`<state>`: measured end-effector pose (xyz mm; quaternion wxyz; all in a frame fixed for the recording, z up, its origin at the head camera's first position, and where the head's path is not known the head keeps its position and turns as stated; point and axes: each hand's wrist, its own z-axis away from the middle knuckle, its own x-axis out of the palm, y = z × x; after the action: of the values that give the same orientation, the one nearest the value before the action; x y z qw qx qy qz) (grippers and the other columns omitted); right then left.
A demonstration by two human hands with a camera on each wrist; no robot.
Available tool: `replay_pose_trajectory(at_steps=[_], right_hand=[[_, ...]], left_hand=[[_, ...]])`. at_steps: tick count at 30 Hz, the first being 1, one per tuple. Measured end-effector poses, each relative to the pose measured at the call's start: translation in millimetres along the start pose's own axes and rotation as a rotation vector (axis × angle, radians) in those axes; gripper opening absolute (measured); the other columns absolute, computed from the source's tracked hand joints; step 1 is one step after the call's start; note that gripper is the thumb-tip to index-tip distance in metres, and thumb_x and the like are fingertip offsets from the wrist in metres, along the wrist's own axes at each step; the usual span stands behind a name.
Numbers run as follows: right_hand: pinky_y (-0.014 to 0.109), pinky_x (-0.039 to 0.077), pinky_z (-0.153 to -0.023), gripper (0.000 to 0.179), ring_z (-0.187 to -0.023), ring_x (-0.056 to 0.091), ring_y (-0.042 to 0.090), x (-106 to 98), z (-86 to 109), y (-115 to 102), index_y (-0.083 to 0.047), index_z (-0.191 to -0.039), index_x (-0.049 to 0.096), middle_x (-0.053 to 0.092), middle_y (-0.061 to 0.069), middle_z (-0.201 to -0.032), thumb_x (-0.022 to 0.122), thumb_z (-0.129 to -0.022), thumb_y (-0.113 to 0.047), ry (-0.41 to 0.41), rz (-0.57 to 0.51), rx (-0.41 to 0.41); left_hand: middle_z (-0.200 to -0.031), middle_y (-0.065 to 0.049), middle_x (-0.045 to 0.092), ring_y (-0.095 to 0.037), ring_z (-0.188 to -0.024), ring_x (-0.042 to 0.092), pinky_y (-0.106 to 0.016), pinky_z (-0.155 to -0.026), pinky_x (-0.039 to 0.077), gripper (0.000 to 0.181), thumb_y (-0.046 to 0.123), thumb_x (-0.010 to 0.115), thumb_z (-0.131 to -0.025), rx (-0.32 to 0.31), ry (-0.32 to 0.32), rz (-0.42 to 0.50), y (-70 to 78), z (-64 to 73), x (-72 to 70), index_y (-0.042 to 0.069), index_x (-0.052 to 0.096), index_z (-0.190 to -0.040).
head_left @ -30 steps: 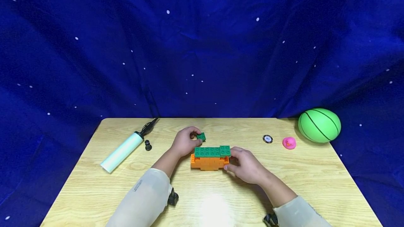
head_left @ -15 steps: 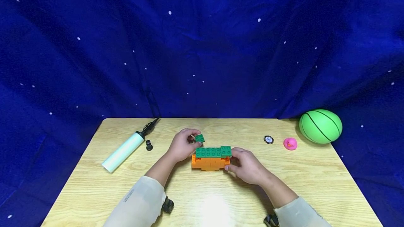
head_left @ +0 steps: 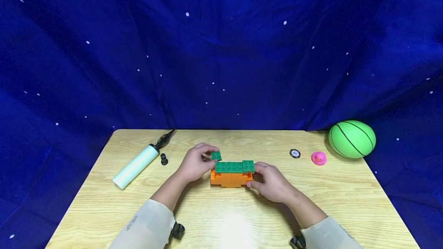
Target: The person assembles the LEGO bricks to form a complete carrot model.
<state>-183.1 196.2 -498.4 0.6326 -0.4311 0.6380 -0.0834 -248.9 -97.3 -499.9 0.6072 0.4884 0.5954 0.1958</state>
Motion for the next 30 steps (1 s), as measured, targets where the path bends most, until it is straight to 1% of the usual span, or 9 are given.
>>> replay_pose_trajectory(at_steps=[4, 7, 11, 13, 19, 21, 24, 27, 30], right_hand=[[0.028, 0.032, -0.062, 0.031, -0.070, 0.039, 0.010, -1, 0.6, 0, -0.007, -0.079, 0.053, 0.051, 0.009, -0.082, 0.081, -0.091, -0.013, -0.010, 0.003, 0.013], [0.028, 0.032, -0.062, 0.032, -0.069, 0.038, 0.010, -1, 0.9, 0, -0.005, -0.079, 0.053, 0.050, 0.009, -0.082, 0.081, -0.092, -0.015, -0.019, 0.005, 0.023], [0.028, 0.032, -0.062, 0.032, -0.069, 0.038, 0.010, 0, 0.3, 0, -0.008, -0.079, 0.052, 0.050, 0.007, -0.081, 0.081, -0.091, -0.014, -0.016, 0.012, 0.021], [0.029, 0.033, -0.062, 0.032, -0.070, 0.039, 0.010, 0, 0.0, -1, -0.008, -0.079, 0.053, 0.050, 0.006, -0.082, 0.081, -0.091, -0.014, -0.014, 0.014, 0.017], [0.029, 0.034, -0.063, 0.022, -0.073, 0.042, 0.012, -1, 0.6, -2, -0.014, -0.086, 0.059, 0.052, 0.003, -0.085, 0.081, -0.092, -0.014, -0.014, 0.008, 0.026], [0.029, 0.034, -0.063, 0.023, -0.072, 0.042, 0.012, -1, 0.7, -2, -0.014, -0.085, 0.059, 0.052, 0.004, -0.084, 0.081, -0.092, -0.014, -0.018, 0.008, 0.029], [0.029, 0.033, -0.062, 0.028, -0.070, 0.040, 0.012, -1, 0.4, -3, -0.011, -0.081, 0.055, 0.051, 0.005, -0.083, 0.081, -0.092, -0.013, -0.020, 0.015, 0.032], [0.029, 0.036, -0.064, 0.021, -0.073, 0.044, 0.012, -1, 0.0, -3, -0.014, -0.086, 0.060, 0.054, 0.002, -0.086, 0.081, -0.091, -0.014, -0.015, 0.021, 0.024], [0.029, 0.038, -0.065, 0.017, -0.076, 0.047, 0.014, -1, -0.2, -3, -0.019, -0.092, 0.065, 0.058, -0.002, -0.090, 0.081, -0.091, -0.015, -0.010, 0.025, 0.024]], left_hand=[[-0.118, 0.005, 0.065, -0.017, -0.100, 0.062, -0.031, -0.082, 0.058, 0.032, 0.007, 0.074, -0.086, 0.020, -0.004, 0.026, 0.1, 3.5, -2.3, 0.017, 0.076, -0.117], [-0.121, 0.004, 0.065, -0.019, -0.101, 0.063, -0.032, -0.083, 0.058, 0.033, 0.007, 0.074, -0.087, 0.019, -0.008, 0.048, 0.0, 7.3, -3.8, 0.017, 0.076, -0.118], [-0.116, 0.006, 0.068, -0.020, -0.100, 0.062, -0.035, -0.082, 0.056, 0.036, 0.011, 0.075, -0.088, 0.010, -0.001, 0.058, 2.8, 13.8, -7.1, 0.018, 0.074, -0.123], [-0.112, 0.005, 0.068, -0.020, -0.100, 0.061, -0.035, -0.082, 0.055, 0.037, 0.011, 0.075, -0.088, 0.018, 0.004, 0.072, 4.7, 16.5, -8.8, 0.018, 0.074, -0.124], [-0.114, 0.001, 0.065, -0.022, -0.098, 0.057, -0.034, -0.080, 0.054, 0.036, 0.004, 0.073, -0.090, 0.056, 0.005, 0.139, 8.3, 21.8, -11.4, 0.017, 0.072, -0.123], [-0.117, 0.001, 0.065, -0.022, -0.100, 0.057, -0.033, -0.080, 0.055, 0.035, 0.004, 0.073, -0.090, 0.066, 0.017, 0.149, 8.8, 23.5, -11.2, 0.015, 0.072, -0.123], [-0.122, -0.001, 0.066, -0.021, -0.102, 0.058, -0.031, -0.081, 0.055, 0.034, 0.003, 0.073, -0.092, 0.082, 0.061, 0.167, 8.1, 25.7, -10.4, 0.012, 0.072, -0.125], [-0.123, -0.005, 0.066, -0.022, -0.103, 0.060, -0.032, -0.082, 0.056, 0.034, 0.001, 0.074, -0.092, 0.106, 0.112, 0.200, 9.2, 27.6, -9.9, 0.008, 0.072, -0.125], [-0.125, -0.007, 0.066, -0.023, -0.103, 0.060, -0.034, -0.085, 0.056, 0.034, -0.001, 0.074, -0.092, 0.114, 0.121, 0.241, 12.4, 30.9, -10.6, 0.008, 0.072, -0.124]])
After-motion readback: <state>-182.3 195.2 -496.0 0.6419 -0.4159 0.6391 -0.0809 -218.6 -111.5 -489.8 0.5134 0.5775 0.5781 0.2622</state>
